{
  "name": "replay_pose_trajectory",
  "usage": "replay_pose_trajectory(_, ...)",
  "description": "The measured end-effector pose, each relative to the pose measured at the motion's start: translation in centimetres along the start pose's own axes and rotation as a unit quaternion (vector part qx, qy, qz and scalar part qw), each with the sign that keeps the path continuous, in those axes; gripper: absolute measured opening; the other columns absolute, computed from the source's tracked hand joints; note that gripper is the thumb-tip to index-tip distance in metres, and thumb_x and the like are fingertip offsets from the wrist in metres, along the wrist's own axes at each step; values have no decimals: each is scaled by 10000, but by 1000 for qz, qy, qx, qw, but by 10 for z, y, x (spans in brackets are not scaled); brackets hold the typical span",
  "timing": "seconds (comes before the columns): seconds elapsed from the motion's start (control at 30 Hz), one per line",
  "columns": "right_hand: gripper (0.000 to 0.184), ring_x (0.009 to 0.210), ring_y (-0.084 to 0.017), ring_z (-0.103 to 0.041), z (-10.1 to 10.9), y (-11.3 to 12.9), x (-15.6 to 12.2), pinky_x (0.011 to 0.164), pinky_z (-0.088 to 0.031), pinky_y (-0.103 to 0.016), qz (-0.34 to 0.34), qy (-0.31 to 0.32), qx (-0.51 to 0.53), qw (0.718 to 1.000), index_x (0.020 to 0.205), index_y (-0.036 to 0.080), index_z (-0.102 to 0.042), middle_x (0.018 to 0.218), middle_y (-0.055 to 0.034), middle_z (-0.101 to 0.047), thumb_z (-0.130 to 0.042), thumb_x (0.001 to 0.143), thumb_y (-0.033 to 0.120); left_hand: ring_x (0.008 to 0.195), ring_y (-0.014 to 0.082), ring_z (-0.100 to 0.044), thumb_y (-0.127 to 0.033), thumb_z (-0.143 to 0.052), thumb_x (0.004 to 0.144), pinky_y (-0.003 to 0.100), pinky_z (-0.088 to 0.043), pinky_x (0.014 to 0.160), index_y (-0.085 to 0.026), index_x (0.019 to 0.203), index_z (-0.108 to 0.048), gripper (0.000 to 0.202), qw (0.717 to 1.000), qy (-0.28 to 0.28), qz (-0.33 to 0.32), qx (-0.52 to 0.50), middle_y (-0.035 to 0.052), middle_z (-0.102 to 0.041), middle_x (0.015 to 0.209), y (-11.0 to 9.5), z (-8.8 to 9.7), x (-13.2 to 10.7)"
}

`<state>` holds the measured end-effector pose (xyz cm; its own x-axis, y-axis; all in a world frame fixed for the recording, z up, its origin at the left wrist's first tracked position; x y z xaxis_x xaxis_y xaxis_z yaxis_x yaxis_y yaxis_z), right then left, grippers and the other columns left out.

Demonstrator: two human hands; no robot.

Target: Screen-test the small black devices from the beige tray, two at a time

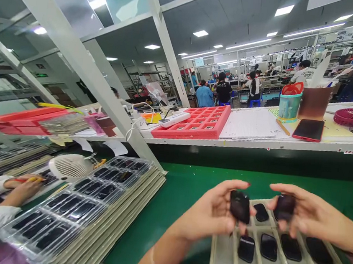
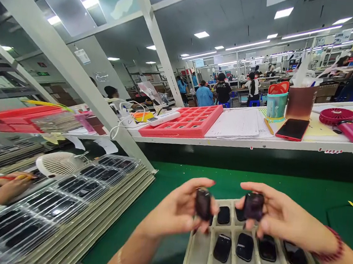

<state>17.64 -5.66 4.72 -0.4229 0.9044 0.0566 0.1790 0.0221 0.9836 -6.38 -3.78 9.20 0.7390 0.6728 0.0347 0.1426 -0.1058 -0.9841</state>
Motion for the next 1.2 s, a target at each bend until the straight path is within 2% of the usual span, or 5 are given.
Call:
replay_pose_trajectory(0.17, 417, 556, -108, -571, 9, -27, 22, 513, -487, -246, -15, -73, -109, 991, 1140, 131, -578, 871, -84, -660, -544, 853, 432, 538, 105, -577, -378, -648, 754, 183, -350, 467, -117, 942, -593, 326, 994, -95, 22, 47, 62, -638, 748, 58, 4, 71)
replay_pose_trajectory(0.33, 435, 687, -147, -609, 20, -45, 28, 575, -504, -266, 0, -93, -117, 989, 1231, 148, -520, 863, -62, -634, -557, 838, 331, 567, 105, -563, -272, -681, 687, 187, -361, 474, -139, 999, -558, 361, 990, -126, 29, 49, 23, -607, 755, 95, 11, 84)
replay_pose_trajectory(0.67, 461, 662, -131, -593, 19, -53, 25, 602, -495, -267, -21, -76, -132, 988, 1272, 152, -470, 780, -25, -608, -504, 813, 181, 587, 106, -559, -198, -642, 684, 235, -433, 594, -149, 991, -548, 325, 987, -148, 34, 49, 46, -647, 820, 93, 13, 83)
replay_pose_trajectory(0.93, 530, 672, -115, -579, 15, -49, 23, 570, -481, -234, -19, -80, -121, 989, 1273, 165, -476, 940, -52, -629, -516, 747, 117, 597, 108, -552, -183, -653, 665, 225, -426, 580, -154, 1003, -552, 353, 985, -162, 31, 58, 41, -636, 817, 93, 14, 80)
replay_pose_trajectory(1.2, 637, 632, -121, -582, 23, -46, 25, 630, -523, -285, -42, -89, -49, 994, 1401, 142, -344, 811, -38, -630, -558, 829, 326, 796, 183, -616, -382, -678, 725, 221, -436, 578, -176, 1304, -476, 647, 991, -126, 32, -26, 109, -605, 1070, 98, 18, 82)
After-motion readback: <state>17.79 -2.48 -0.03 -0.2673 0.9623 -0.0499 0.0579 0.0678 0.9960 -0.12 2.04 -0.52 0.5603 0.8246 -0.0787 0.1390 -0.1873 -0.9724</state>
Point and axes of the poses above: each hand's wrist, its own x-axis towards the middle knuckle, its own z-axis out of the back of the hand, y = z × x, the point moved 3 cm from there along x, towards the middle knuckle
